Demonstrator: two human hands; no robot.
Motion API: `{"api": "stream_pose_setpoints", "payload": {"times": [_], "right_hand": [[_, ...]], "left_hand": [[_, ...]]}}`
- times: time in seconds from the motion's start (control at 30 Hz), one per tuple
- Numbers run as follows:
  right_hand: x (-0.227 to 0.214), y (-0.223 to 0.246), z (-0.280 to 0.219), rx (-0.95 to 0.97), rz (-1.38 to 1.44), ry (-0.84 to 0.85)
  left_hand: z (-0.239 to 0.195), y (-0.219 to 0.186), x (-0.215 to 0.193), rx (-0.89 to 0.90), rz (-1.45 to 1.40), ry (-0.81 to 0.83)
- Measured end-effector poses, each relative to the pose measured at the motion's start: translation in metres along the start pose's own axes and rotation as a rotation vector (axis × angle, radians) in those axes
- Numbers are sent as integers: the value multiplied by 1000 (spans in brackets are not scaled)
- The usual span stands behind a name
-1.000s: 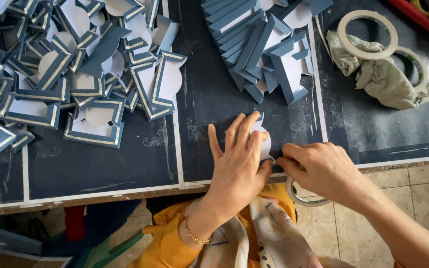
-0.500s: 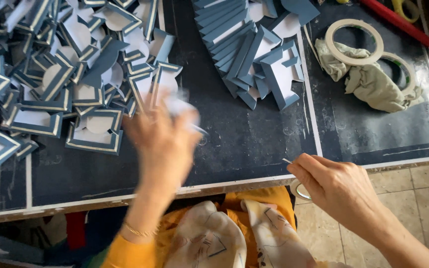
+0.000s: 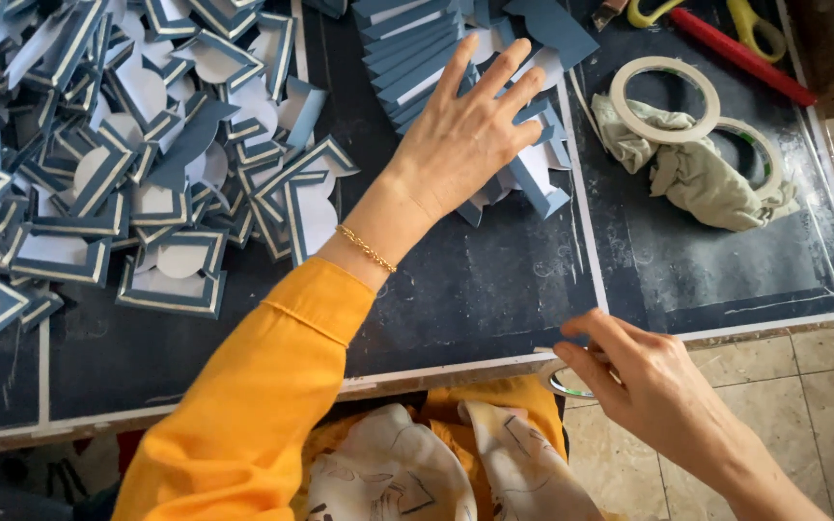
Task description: The person assembles small paper frames by applying clear adhesive tape to the edges of blue and white paper pieces. They repeatedly pick up a frame piece, apply tape, and place the finished item into a growing pile on the table.
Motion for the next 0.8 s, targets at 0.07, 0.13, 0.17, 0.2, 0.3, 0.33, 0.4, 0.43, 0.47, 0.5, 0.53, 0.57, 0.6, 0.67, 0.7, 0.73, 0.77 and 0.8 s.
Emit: {"api": "stream_pose_setpoints", "payload": {"times": [0.07,0.13,0.17,0.2,0.3,0.33,0.4,0.43,0.47,0.5,0.53,0.57,0.6,0.67,0.7,0.73,0.77,0.8], "right_hand": [[2,-2,-3,-13,6,-11],[-1,-1,-4,-20,27,-17],[-2,0,-4,-32,44,-23],[-2,-2,-4,-28,47,-20],[-3,-7,-5,-4,54,1],[-4,-8,-5,15,95,24],[-4,-8,-4,31,137,52],[-3,-10,-3,78,133,96],[-1,-12,-2,126,129,141],[-2,-9,-1,124,124,147],[-2,-7,0,106,127,151],[-2,-5,1,93,131,153],[-1,-4,1,95,128,157],[0,-1,5,79,137,144],[1,1,9,71,135,148],[2,3,12,49,128,163],[4,6,14,34,124,178],[4,10,20,31,123,183]], "left_hand": [[5,-1,-12,26,76,-51],[-2,-17,-53,-22,108,-87],[-6,-25,-74,-74,144,-125],[-16,-39,-92,-73,141,-122],[-52,-77,-126,-215,72,-151],[-66,-89,-121,-275,107,-16],[-92,-110,-107,-338,143,123],[-103,-119,-97,-340,69,184],[-114,-128,-87,-342,-6,244],[-117,-124,-89,-349,-9,244],[-121,-119,-90,-461,-290,300],[-124,-114,-90,-564,-576,352],[-128,-111,-88,-566,-581,351],[-134,-98,-90,-622,-340,127],[-137,-98,-81,-630,-336,125],[-140,-99,-71,-618,-399,147],[-142,-101,-61,-602,-465,173],[-142,-99,-62,-607,-466,173]]}}
Point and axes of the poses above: each hand's wrist, its own z-axis towards the middle knuckle, its own x-axis out of the palm, y = z × x, the point moved 2 cm from there along z, towards the middle knuckle, and after that the axes turned 5 degrees about -z, right-handed, at the moved point
